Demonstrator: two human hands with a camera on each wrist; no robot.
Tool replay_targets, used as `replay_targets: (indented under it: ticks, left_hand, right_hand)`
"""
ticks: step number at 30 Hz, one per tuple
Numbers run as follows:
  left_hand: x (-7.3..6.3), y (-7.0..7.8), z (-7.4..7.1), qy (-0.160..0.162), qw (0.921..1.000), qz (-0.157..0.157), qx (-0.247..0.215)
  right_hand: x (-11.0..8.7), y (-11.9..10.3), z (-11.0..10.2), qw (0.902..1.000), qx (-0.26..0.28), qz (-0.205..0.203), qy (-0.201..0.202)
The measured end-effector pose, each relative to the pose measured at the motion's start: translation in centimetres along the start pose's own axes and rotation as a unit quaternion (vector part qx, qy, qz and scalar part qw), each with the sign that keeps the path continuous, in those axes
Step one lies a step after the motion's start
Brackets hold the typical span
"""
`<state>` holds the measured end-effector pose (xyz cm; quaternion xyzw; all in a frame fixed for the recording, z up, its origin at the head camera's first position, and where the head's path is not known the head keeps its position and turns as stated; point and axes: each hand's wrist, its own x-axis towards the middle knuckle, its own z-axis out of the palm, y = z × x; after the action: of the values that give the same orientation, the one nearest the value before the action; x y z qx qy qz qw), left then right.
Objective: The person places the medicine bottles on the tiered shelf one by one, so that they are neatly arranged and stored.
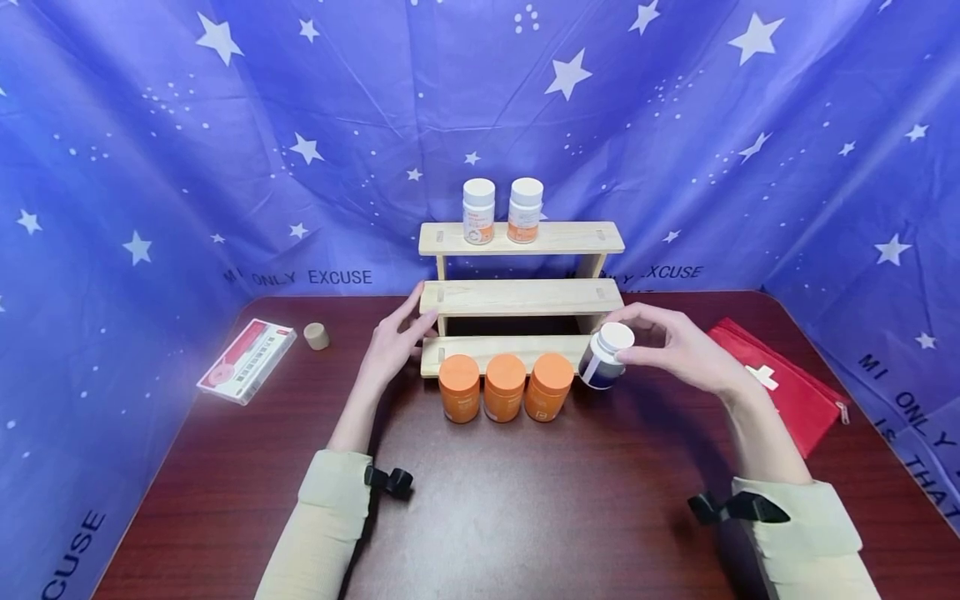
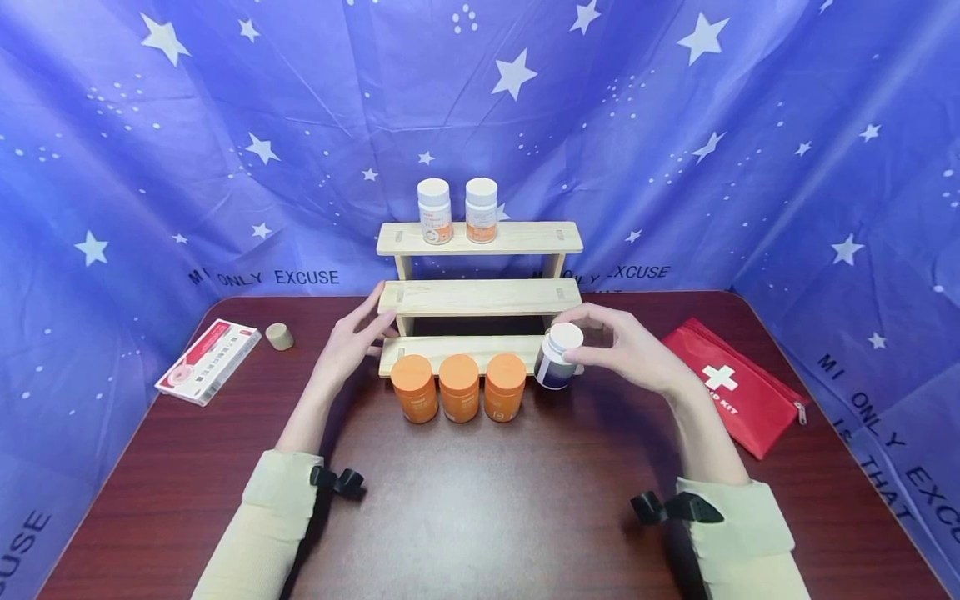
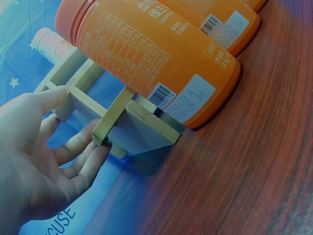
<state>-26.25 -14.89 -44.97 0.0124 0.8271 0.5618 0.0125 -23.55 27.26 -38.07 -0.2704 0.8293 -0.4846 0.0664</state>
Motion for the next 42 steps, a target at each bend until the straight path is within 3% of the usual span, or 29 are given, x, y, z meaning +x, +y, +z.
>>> replay_targets:
  ticks: [14, 20, 30, 37, 42]
  left_hand:
    - [-0.1, 0.1, 0.1, -0.004, 1.0, 0.001, -0.002]
    - [0.0, 0.0, 0.2, 0.002, 1.0, 0.001, -0.001]
    - [-0.1, -0.1, 0.1, -0.001, 1.0, 0.001, -0.003]
    - [-0.2, -0.1, 0.0, -0.001, 1.0, 0.005, 0.004]
    - [-0.1, -0.1, 0.0, -0.001, 1.0, 0.003, 0.006]
  right_hand:
    - [3.5, -3.0, -3.0, 0.9983, 0.042, 0.002, 0.041]
    - [5.6, -4.3, -3.9, 0.9964, 0.03, 0.012, 0.079]
    - [8.5, -6.3, -4.9, 0.9891, 0.068, 0.027, 0.128]
    - [10.9, -7.4, -5.6, 0.9892, 0.037, 0.038, 0.137]
    - [12.6, -7.9, -5.9, 0.989, 0.047, 0.046, 0.132]
